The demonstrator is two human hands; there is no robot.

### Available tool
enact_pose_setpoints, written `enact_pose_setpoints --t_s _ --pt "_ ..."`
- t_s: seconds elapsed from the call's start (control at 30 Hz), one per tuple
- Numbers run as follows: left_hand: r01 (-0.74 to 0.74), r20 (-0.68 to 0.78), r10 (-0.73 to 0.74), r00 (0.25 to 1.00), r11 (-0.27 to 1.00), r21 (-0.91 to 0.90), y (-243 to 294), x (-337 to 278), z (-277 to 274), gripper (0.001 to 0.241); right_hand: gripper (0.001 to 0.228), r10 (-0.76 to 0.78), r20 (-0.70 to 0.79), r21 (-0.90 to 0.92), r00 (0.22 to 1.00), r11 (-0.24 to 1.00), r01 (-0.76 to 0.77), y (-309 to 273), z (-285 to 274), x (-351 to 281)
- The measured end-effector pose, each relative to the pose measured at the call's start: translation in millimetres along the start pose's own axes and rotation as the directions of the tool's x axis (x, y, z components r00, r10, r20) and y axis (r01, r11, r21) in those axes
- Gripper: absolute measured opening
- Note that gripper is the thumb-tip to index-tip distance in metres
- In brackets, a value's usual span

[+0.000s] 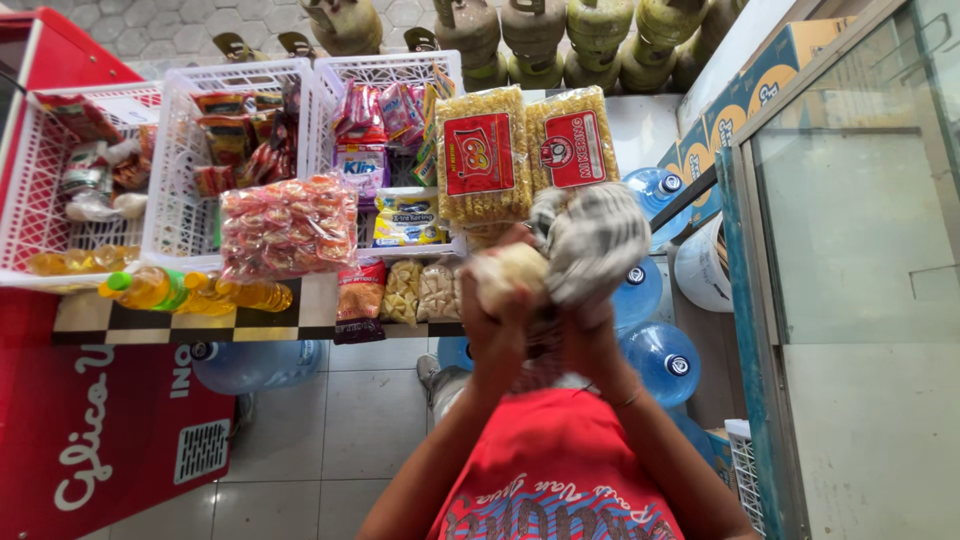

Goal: The person wipes the glass surfaces of a display case using a cloth. They clean the top, sides, and front panels of the case, moving the cloth back and forth across the glass.

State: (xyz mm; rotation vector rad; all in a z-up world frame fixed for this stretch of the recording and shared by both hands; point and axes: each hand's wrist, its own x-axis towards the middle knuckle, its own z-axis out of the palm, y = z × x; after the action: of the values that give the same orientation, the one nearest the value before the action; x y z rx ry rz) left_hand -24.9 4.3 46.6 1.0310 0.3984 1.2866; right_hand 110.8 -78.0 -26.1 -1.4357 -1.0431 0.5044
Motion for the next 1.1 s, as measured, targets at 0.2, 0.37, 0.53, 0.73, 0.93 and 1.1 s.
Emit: enact_pose_setpoints --t_s 0.2,0.37,0.53,0.73,0.93,1.1 --pt "-0.065 0.270 0.087 0.959 0.994 -0.091 33 6 10 0.047 0.055 0.540 0.266 0.553 0.799 0.593 -0.585 8 -31 10" --pt "-0.399 0.325 0.296 0.898 0.860 0.319 39 39 -3 0.041 0.058 0.565 0.292 0.682 0.771 0.442 -0.583 -19 -15 -25" --pt "0.000 0.057 -0.028 0.998 0.896 0.445 14 35 -2 0.050 0.046 0.504 0.059 0.480 0.862 0.743 -0.467 3 -19 -44" --pt "-0.342 0.333 0.228 0.915 0.876 0.341 -5 -1 8 0.063 0.037 0.230 -0.140 0.219 0.963 0.956 -0.196 26 -26 -22" --pt "-0.136 0.285 0.066 0.956 0.963 0.233 -3 -18 19 0.062 0.033 0.223 -0.173 0.268 0.959 0.948 -0.172 -3 -35 18" --pt "-0.108 0.178 0.077 0.981 0.979 0.172 -2 29 5 0.052 0.031 0.144 -0.028 0.073 0.989 0.987 -0.142 -16 -2 -22"
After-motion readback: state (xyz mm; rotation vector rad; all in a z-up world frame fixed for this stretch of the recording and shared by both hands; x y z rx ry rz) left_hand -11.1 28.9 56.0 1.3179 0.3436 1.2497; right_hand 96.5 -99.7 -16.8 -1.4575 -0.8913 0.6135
